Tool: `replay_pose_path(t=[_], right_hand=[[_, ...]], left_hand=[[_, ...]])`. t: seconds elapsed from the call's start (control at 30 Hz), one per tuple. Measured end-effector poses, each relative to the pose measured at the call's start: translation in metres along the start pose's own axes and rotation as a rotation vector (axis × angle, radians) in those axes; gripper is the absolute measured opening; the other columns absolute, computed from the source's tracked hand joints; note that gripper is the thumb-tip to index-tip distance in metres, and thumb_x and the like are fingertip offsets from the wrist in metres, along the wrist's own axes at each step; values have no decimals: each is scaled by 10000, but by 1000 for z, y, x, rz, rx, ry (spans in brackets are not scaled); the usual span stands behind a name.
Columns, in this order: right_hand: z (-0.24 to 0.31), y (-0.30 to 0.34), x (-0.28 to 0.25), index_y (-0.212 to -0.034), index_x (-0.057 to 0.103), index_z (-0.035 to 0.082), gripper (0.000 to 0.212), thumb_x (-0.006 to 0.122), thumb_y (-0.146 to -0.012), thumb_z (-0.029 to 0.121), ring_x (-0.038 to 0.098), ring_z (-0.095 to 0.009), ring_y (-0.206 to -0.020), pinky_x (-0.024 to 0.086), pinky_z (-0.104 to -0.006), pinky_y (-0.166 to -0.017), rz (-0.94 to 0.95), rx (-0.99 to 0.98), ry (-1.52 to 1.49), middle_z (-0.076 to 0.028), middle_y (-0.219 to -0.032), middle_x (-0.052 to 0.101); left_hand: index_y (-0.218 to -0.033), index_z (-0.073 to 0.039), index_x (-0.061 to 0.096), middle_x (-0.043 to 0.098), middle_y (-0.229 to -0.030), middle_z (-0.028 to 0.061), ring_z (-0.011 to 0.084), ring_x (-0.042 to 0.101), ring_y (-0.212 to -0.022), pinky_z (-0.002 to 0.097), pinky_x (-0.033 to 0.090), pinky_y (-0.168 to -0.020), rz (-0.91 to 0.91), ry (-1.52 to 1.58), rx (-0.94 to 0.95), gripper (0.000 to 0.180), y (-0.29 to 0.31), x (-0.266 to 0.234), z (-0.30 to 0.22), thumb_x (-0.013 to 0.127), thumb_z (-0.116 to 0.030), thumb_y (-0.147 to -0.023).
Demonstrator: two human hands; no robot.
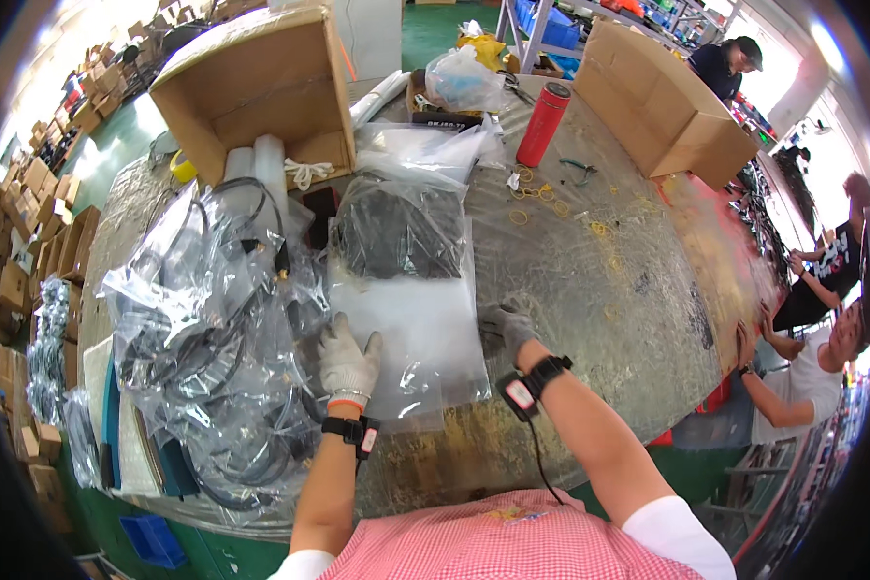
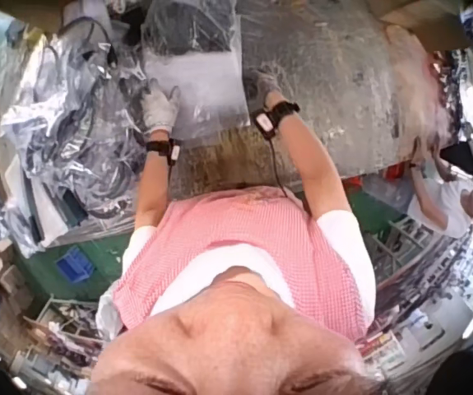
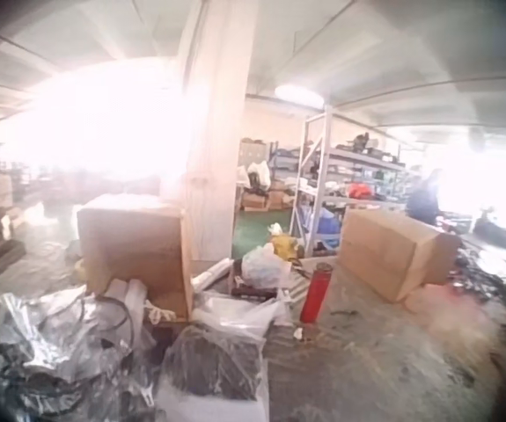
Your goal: Putting black cables into plastic bags and sealing them using a heat sealer.
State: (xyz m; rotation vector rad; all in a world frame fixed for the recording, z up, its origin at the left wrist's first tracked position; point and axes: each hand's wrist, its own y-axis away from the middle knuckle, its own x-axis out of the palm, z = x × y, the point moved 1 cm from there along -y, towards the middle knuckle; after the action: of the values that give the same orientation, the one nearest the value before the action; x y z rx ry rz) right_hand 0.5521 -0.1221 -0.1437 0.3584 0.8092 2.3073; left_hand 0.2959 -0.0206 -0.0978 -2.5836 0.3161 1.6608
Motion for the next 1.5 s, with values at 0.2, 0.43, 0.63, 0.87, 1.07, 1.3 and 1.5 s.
replay_pose_path(t=[0.2, 0.43, 0.63, 0.87, 1.07, 1.3, 1.5], right_hand=[[28, -23, 89, -1064, 599, 15, 539, 808, -648, 288, 608, -282, -858, 478, -369, -799, -189, -45, 358, -134, -952, 641], [21, -3, 36, -939, 621, -22, 242, 673, -790, 161, 627, -206, -643, 529, -337, -602, 231, 228, -197, -109, -819, 650], [5, 86, -60, -1084, 573, -38, 348, 678, -790, 116, 659, -213, -733, 559, -320, -653, 132, 193, -231, -131, -942, 649], [-88, 136, -202, -1136, 557, 18, 427, 708, -777, 193, 652, -244, -803, 549, -374, -719, -108, 425, -145, -123, -1016, 639], [-124, 121, -282, -1203, 526, 31, 456, 681, -807, 195, 608, -198, -814, 521, -377, -732, -154, 202, -52, -82, -1007, 624], [-81, 38, -336, -1098, 571, -15, 346, 659, -831, 187, 618, -227, -786, 504, -381, -725, -78, 263, -362, -102, -976, 635], [-28, 44, -329, -1056, 587, -19, 450, 776, -723, 218, 621, -236, -793, 503, -393, -700, -14, 155, -273, -130, -951, 646]], left_hand=[[-1332, -103, 338, 431, -1224, 281, 465, 489, -1068, 495, 430, -897, 41, 279, -152, 701, -25, 13, -10, 663, -322, -750], [-1394, -25, 242, 393, -1341, 250, 334, 432, -1206, 363, 352, -1006, -9, 906, -91, 787, -1, 54, 7, 672, -190, -755], [-1381, 15, 272, 495, -1261, 183, 246, 516, -1091, 310, 400, -949, 384, 1301, -385, 755, 106, 44, -23, 681, -117, -761], [-1273, 33, 430, 604, -1074, 129, 202, 572, -988, 313, 462, -853, 735, 1164, -88, 565, 177, 83, -41, 669, -107, -781], [-1201, 41, 473, 612, -1058, 131, 208, 594, -947, 301, 457, -856, 956, 774, 278, 467, 172, 99, -68, 629, -74, -777], [-1168, -32, 499, 627, -1061, 164, 275, 596, -977, 329, 452, -848, 1035, 13, 481, 478, 151, 75, -138, 634, -203, -742], [-1125, -37, 539, 651, -1019, 129, 263, 608, -930, 336, 462, -817, 1155, -136, 357, 445, 141, 60, -167, 661, -208, -733]])
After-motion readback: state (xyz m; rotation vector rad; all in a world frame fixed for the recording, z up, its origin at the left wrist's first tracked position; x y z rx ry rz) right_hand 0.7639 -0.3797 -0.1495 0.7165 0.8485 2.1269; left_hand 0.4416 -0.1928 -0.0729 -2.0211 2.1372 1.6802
